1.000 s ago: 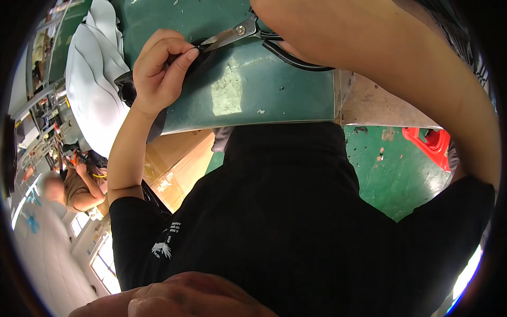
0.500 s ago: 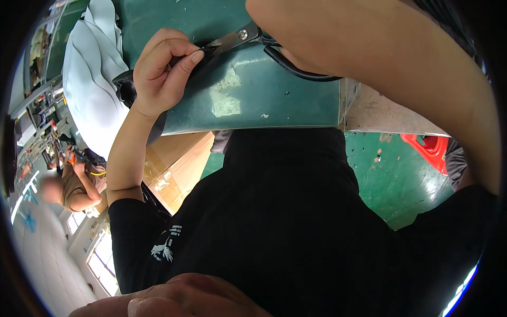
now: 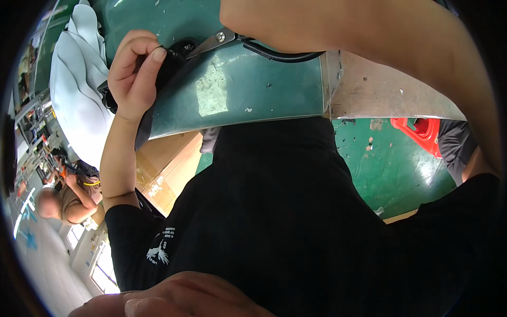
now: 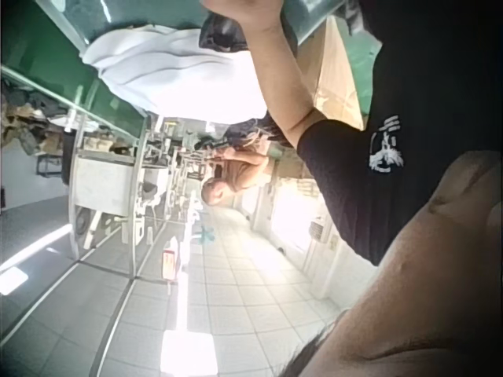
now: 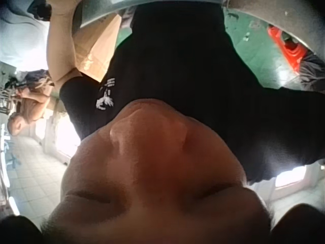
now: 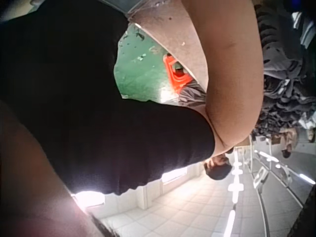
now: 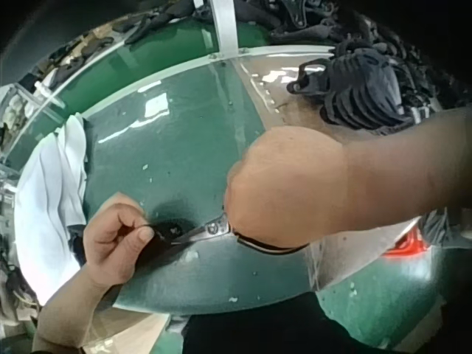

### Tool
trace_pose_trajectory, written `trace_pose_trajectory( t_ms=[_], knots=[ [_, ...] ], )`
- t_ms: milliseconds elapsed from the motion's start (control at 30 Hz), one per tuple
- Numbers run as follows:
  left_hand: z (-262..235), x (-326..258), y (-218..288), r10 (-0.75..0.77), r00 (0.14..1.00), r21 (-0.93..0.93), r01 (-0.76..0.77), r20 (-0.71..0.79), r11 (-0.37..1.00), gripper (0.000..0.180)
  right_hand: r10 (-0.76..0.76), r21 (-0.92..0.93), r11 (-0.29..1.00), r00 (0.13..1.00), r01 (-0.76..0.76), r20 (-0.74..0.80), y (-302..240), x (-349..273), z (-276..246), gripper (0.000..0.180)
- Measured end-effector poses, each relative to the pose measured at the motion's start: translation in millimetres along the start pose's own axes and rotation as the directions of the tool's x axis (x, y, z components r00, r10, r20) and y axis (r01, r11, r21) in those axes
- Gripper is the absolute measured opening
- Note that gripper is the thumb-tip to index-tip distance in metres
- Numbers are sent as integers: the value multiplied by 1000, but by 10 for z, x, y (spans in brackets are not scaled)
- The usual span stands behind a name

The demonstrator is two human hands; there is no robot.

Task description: Trimming excess material from bicycle saddles using scissors.

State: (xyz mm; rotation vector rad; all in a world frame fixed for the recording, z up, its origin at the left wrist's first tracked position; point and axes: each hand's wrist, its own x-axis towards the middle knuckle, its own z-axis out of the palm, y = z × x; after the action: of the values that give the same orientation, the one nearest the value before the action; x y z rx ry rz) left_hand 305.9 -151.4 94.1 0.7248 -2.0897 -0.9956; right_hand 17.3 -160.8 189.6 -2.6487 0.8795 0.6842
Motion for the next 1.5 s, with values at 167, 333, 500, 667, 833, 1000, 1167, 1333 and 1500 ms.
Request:
trace_pose_trajectory(
  t_ms=[167, 333, 500, 667, 833, 1000, 1167, 1333, 1500],
  knots=[
    [-122, -4, -180, -54, 997, -518, 70, 46, 853, 5, 172, -204, 953, 956, -223, -239, -37, -221, 19, 22],
    [-95, 22, -51, -121, 990, -587, 139, 69, 797, 4, 70, -82, 986, 805, -145, -589, 104, -334, 460, 35],
    [-88, 14, -32, -186, 981, -557, 183, 52, 810, 11, 100, -62, 984, 814, -165, -573, 18, -357, 523, 37],
    [-240, 52, 236, -268, 949, -628, 312, 168, 713, 16, 115, -94, 976, 833, -196, -542, -42, -303, 404, 35],
    [-684, -139, 721, -177, 825, -234, 347, 537, 908, 28, 80, -153, 971, 858, -181, -507, -58, -175, 323, 35],
    [-717, -278, 916, -54, 774, -27, 91, 631, 995, 41, 75, -202, 960, 875, -193, -479, -53, -125, 314, 35],
    [-429, 41, 546, 68, 971, 548, -188, 230, 815, 43, 36, -295, 936, 883, -195, -468, -106, -60, 266, 33],
    [-305, -107, 272, -120, 967, 551, -25, 225, 834, 46, 29, -350, 921, 927, -170, -375, -48, 45, 207, 31],
    [-313, -72, 235, -9, 973, 548, -123, 231, 827, 46, -74, -297, 953, 910, -56, -408, 133, 48, 288, 25]
  ],
)
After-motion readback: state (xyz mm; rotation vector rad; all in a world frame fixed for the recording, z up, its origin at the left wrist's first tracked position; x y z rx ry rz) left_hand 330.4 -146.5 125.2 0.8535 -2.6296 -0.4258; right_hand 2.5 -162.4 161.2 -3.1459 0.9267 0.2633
